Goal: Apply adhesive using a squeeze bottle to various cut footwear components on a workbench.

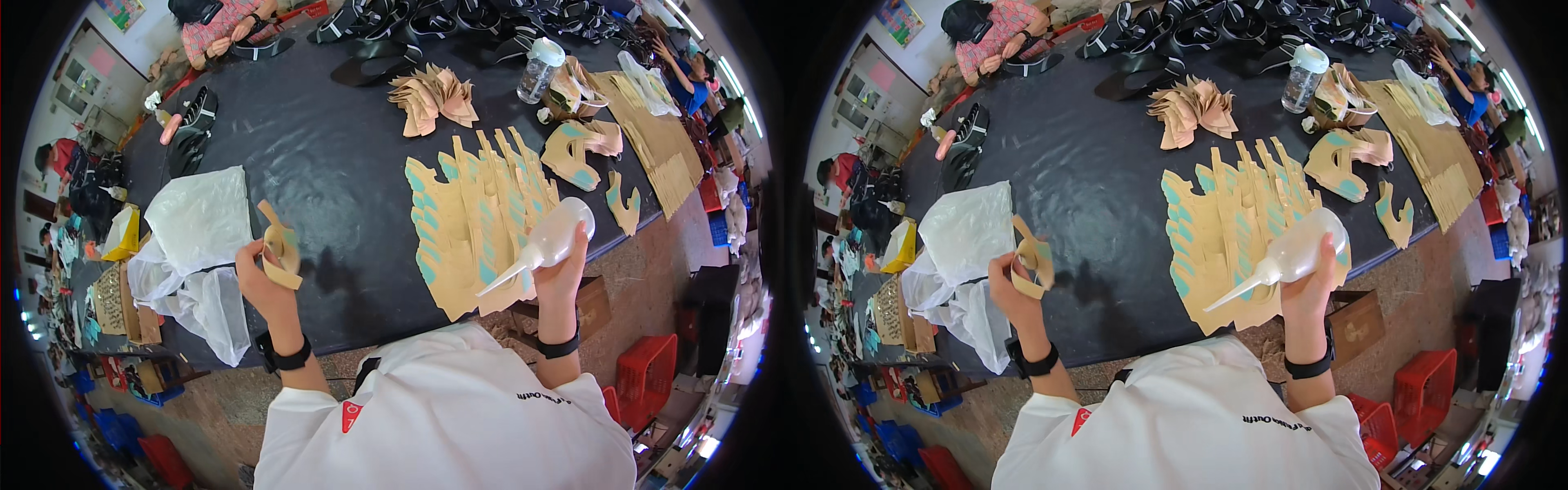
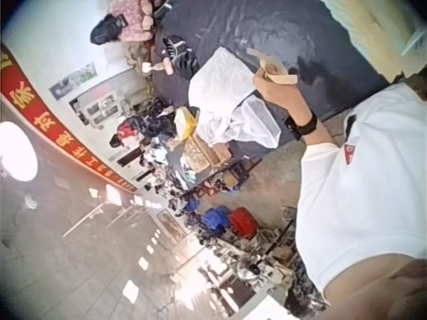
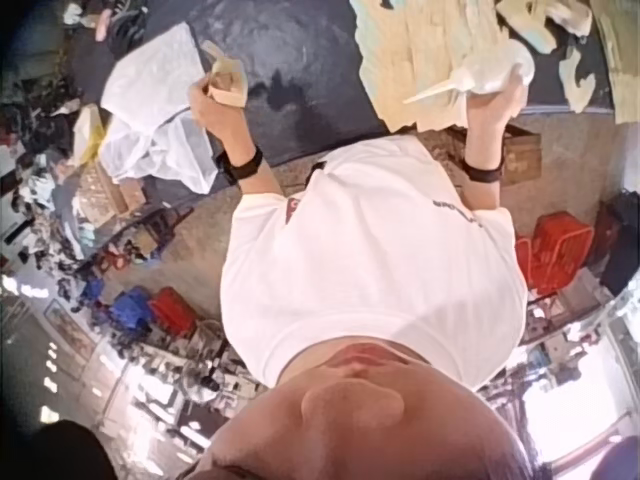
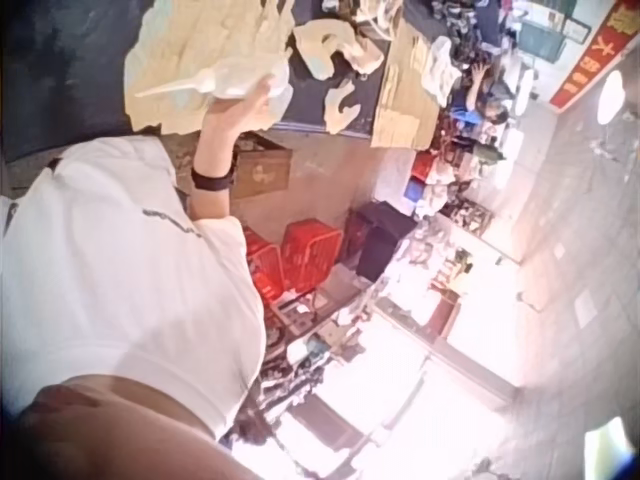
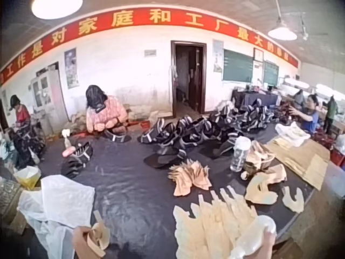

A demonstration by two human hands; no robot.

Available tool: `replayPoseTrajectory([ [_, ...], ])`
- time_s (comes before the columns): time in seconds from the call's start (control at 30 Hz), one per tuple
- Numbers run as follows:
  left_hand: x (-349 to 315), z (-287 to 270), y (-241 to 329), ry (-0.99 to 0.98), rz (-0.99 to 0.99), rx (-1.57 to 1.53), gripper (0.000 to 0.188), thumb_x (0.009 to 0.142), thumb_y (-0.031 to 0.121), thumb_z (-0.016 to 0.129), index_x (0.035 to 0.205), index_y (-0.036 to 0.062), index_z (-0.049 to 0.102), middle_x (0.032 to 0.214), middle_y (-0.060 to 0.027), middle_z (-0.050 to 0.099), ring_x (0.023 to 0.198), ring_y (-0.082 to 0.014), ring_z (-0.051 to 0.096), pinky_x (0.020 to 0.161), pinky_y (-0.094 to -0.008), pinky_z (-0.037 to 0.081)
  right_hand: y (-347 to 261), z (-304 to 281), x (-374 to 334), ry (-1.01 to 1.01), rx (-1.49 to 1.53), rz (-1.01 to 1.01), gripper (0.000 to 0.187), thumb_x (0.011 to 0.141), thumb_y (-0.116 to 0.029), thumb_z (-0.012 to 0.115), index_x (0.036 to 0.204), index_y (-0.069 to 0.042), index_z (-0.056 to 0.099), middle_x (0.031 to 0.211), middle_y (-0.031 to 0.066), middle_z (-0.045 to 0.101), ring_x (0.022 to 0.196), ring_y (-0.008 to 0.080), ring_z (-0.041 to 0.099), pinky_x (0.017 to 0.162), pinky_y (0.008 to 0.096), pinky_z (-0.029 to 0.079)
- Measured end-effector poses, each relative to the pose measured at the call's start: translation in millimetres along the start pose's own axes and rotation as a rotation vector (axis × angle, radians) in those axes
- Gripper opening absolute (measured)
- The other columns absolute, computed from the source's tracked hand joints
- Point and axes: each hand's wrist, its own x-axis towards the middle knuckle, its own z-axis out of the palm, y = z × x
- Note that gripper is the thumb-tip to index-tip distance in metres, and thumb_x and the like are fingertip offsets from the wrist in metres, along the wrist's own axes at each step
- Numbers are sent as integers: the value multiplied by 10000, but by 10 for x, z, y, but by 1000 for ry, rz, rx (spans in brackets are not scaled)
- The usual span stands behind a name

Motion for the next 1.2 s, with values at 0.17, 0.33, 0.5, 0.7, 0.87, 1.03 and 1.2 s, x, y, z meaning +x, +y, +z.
replayPoseTrajectory([
  [0.17, 121, -60, -119, -110, -87, -66, 38, 792, 16, 533, 786, -8, 561, 754, -104, 602, 719, -156, 570, 647, -266, 437, 55, 57, -11, -33, 15, -27, 522, 803, -438, 556, 1164, -85, 423, 1005, 77, 511, 867, 219, 545, 770, 395, 476],
  [0.33, 160, -200, -273, 10, -339, -560, 119, 792, 34, 472, 730, -33, 549, 824, -140, 623, 719, -160, 577, 695, -258, 429, 61, 70, -32, -3, -7, -26, 498, 809, -417, 553, 1157, -82, 430, 1009, 77, 514, 869, 221, 549, 742, 387, 485],
  [0.5, 55, -200, -199, -311, -446, -799, 339, 860, 267, 369, 675, 16, 501, 559, -86, 528, 550, -150, 510, 586, -248, 411, 52, 149, -82, -7, -31, -16, 484, 808, -408, 554, 1154, -90, 438, 1004, 70, 523, 882, 210, 550, 707, 356, 497],
  [0.7, -274, 174, 156, -497, -856, -1281, 205, 874, 272, 428, 837, 71, 436, 501, 27, 320, 404, -77, 279, 462, -221, 335, 80, 184, -80, -43, -36, 62, 487, 825, -404, 541, 1186, -101, 419, 1045, 37, 508, 951, 164, 522, 779, 318, 453],
  [0.87, -467, 256, 789, -801, -826, -1289, 126, 856, 136, 412, 976, 140, 376, 567, 38, 278, 419, -51, 257, 450, -232, 301, 70, 244, -78, -83, -26, 113, 498, 823, -407, 542, 1196, -103, 414, 1051, 34, 510, 969, 158, 518, 783, 316, 454],
  [1.03, -665, 420, 916, -963, -746, -1441, 119, 849, 114, 385, 966, 133, 373, 681, 1, 366, 472, -87, 349, 530, -295, 429, 10, 259, -80, -58, -35, 76, 513, 815, -413, 552, 1198, -101, 411, 1053, 40, 510, 972, 166, 522, 794, 319, 456],
  [1.2, -740, 574, 951, -1037, -732, -1174, 250, 943, 271, 314, 1029, 52, 399, 664, -14, 399, 510, -128, 463, 754, -360, 480, -24, 180, -30, -54, 0, 55, 518, 810, -399, 566, 1198, -96, 407, 1056, 47, 508, 965, 170, 528, 787, 324, 464],
])
